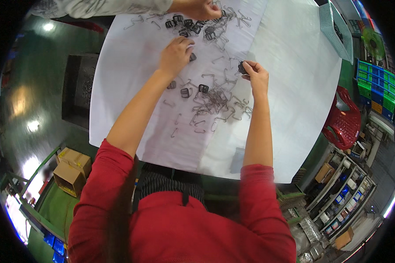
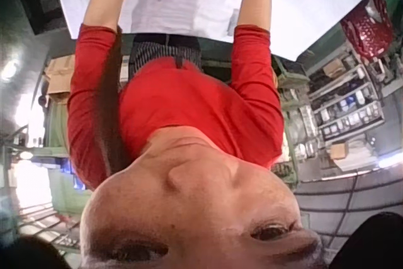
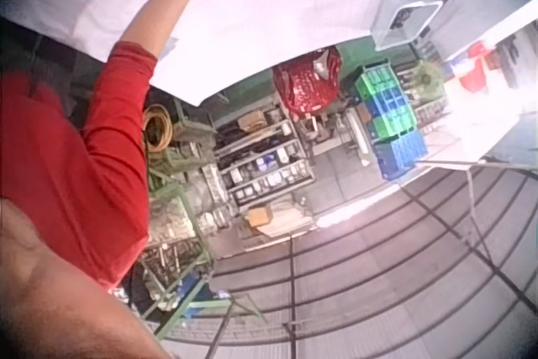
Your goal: The person sorts small black plastic components and metal wire scraps on a white table, placing the plastic pieces into a yellow basket and the wire scraps into a black bin. The person also moves the black bin to the floor and returns to sorting.
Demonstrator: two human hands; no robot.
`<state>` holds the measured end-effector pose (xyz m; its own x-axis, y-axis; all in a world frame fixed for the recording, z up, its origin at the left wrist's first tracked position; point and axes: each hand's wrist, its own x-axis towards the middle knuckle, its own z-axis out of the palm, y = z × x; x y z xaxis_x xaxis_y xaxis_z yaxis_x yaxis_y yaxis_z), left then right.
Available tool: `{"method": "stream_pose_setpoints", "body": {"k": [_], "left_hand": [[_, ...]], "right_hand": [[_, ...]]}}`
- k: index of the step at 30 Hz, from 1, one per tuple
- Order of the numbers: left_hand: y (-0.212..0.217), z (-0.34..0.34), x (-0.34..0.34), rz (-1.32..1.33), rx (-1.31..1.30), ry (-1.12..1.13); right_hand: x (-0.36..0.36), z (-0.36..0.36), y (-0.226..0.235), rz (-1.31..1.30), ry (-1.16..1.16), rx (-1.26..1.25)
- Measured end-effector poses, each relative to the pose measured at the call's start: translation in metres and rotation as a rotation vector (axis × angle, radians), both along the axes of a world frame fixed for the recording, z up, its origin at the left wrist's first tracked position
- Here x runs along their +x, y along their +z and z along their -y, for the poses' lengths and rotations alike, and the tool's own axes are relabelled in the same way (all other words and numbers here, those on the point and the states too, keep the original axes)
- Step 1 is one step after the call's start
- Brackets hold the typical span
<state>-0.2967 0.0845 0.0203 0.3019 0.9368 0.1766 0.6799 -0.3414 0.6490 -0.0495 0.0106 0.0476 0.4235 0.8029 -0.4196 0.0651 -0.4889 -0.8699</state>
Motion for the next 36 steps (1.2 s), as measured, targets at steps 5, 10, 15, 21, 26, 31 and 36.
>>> {"method": "stream_pose_setpoints", "body": {"k": [5,10,15,21,26,31,36], "left_hand": [[-0.001,0.002,0.008,-0.268,-0.193,-0.091],[-0.018,-0.005,0.000,0.137,-0.508,-0.152],[0.008,-0.009,0.003,0.813,-1.024,-0.055],[0.000,0.006,0.061,0.217,-0.597,-0.083],[0.019,0.012,0.082,0.197,-0.485,0.010],[0.018,0.048,-0.008,0.016,-0.427,0.097],[0.011,0.106,-0.019,-0.133,-0.276,0.063]], "right_hand": [[0.008,-0.005,0.016,0.166,0.045,-0.006],[0.039,0.025,0.011,0.130,-0.119,-0.117],[0.056,0.053,-0.001,-0.178,-0.316,-0.119],[0.064,0.044,-0.002,-0.220,-0.308,-0.138],[0.065,0.024,0.003,0.025,-0.199,-0.207],[0.069,0.011,-0.010,-0.501,-0.248,-0.040],[0.035,-0.023,-0.023,0.516,0.149,-0.320]]}}
